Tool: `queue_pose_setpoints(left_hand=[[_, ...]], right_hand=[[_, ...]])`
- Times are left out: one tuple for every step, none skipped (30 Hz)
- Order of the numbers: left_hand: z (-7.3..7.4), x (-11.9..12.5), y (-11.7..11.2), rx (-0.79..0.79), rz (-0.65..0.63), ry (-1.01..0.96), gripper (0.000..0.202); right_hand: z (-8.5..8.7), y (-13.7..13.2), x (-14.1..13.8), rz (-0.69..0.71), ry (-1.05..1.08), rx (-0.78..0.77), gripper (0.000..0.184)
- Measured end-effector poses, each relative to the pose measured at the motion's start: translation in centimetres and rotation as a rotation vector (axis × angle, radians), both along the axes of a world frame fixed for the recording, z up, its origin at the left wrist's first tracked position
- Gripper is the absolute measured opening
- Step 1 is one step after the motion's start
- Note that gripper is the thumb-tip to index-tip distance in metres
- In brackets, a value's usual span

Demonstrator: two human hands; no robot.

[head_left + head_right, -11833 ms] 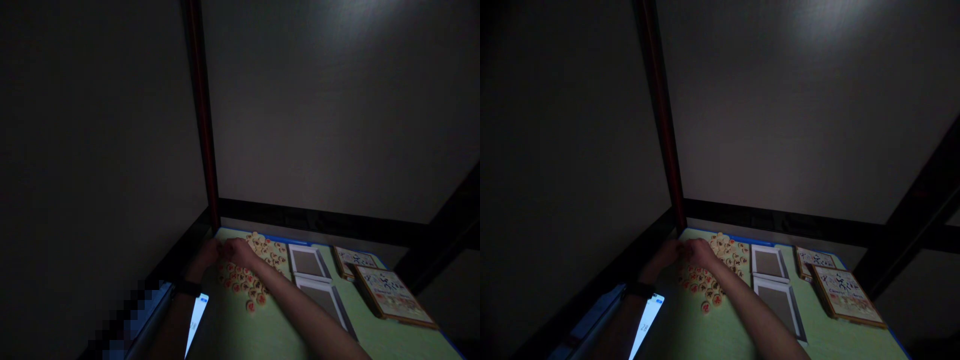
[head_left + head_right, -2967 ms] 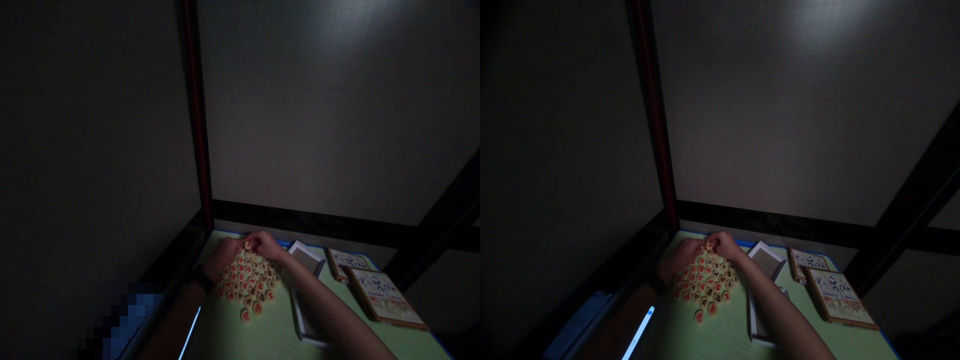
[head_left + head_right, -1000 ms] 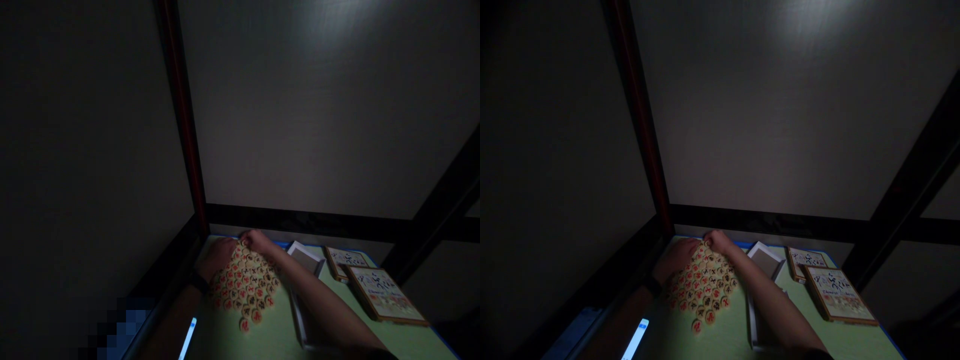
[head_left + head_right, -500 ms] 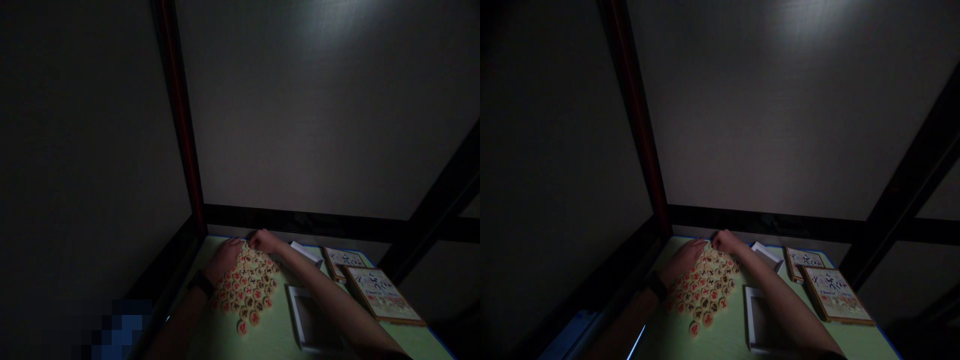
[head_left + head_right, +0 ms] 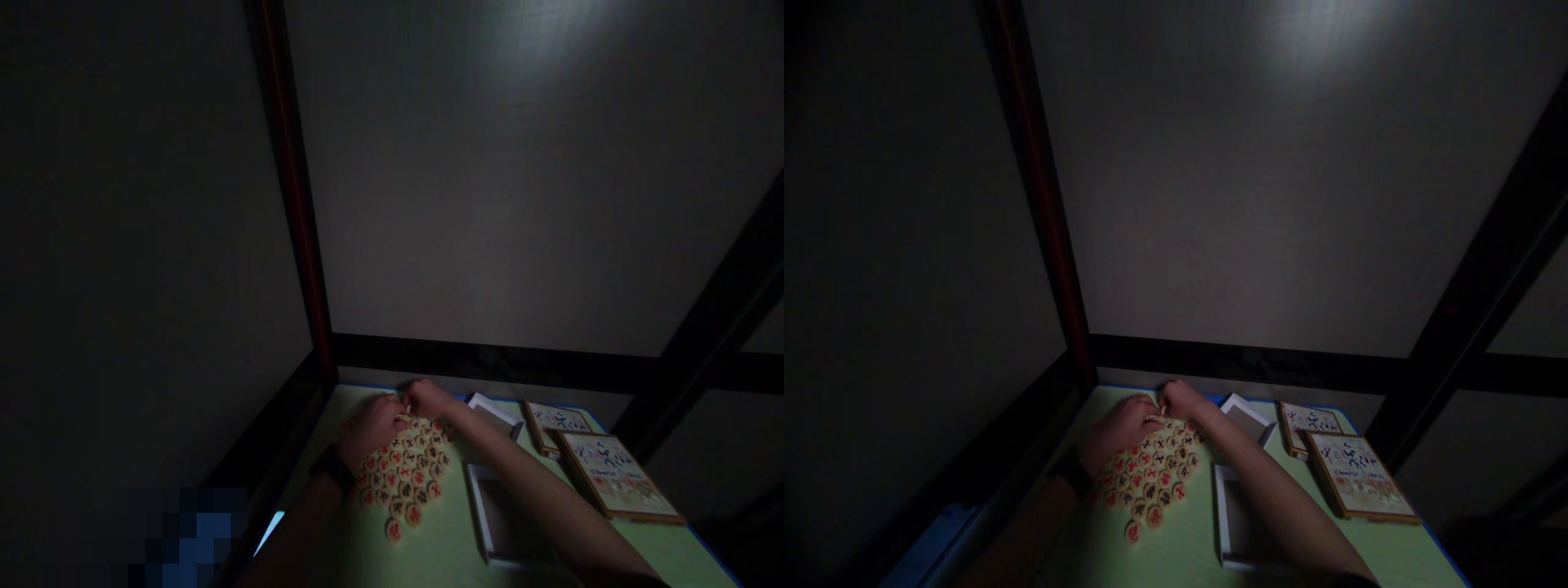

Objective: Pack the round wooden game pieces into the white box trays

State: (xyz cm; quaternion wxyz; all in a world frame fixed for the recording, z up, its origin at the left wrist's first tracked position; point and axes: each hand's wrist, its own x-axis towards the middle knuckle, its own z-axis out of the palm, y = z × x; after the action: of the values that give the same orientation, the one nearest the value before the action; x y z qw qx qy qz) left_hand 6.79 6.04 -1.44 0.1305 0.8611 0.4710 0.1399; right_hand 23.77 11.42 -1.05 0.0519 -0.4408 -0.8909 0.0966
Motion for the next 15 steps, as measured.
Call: queue_pose_setpoints(left_hand=[[0.1,0.1,-0.2,-0.003,0.004,0.005,0.018],[0.1,0.2,-0.3,-0.006,0.009,0.009,0.017],[0.1,0.3,-0.4,-0.010,0.014,0.013,0.017],[0.1,0.3,-0.5,-0.015,0.018,0.015,0.018],[0.1,0.4,-0.6,-0.018,0.022,0.013,0.019],[0.0,0.4,-0.6,-0.020,0.026,0.009,0.020],[0.0,0.4,-0.6,-0.022,0.028,0.001,0.021],[0.1,0.2,-0.5,-0.021,0.034,-0.013,0.022],[0.1,-0.1,-0.3,-0.015,0.047,-0.031,0.023],[0.2,-0.5,-0.1,-0.002,0.070,-0.051,0.024],[0.2,-1.1,0.1,0.017,0.105,-0.063,0.025],[0.3,-1.8,0.4,0.039,0.148,-0.066,0.026],[0.4,-2.6,0.7,0.054,0.199,-0.052,0.027],[0.4,-3.5,1.1,0.061,0.257,-0.022,0.027],[0.3,-4.3,1.4,0.056,0.322,0.008,0.027]], right_hand=[[0.0,-0.2,0.0,-0.007,-0.003,0.017,0.028],[0.0,-0.5,0.0,-0.013,-0.007,0.033,0.028],[0.0,-0.9,0.1,-0.014,-0.013,0.048,0.028],[0.0,-1.3,0.1,-0.011,-0.020,0.058,0.028],[0.0,-1.6,0.2,-0.005,-0.028,0.065,0.028],[-0.1,-2.0,0.2,0.003,-0.037,0.068,0.028],[-0.1,-2.4,0.3,0.011,-0.046,0.069,0.028],[-0.1,-2.7,0.4,0.018,-0.054,0.070,0.028],[-0.1,-3.0,0.6,0.025,-0.062,0.070,0.028],[0.0,-3.3,0.7,0.031,-0.069,0.071,0.027],[0.0,-3.5,0.7,0.037,-0.074,0.073,0.025],[0.1,-3.6,0.8,0.042,-0.078,0.076,0.023],[0.3,-3.7,0.8,0.046,-0.078,0.079,0.021],[0.4,-3.8,0.8,0.051,-0.076,0.083,0.020],[0.6,-3.8,0.8,0.061,-0.070,0.086,0.019]])
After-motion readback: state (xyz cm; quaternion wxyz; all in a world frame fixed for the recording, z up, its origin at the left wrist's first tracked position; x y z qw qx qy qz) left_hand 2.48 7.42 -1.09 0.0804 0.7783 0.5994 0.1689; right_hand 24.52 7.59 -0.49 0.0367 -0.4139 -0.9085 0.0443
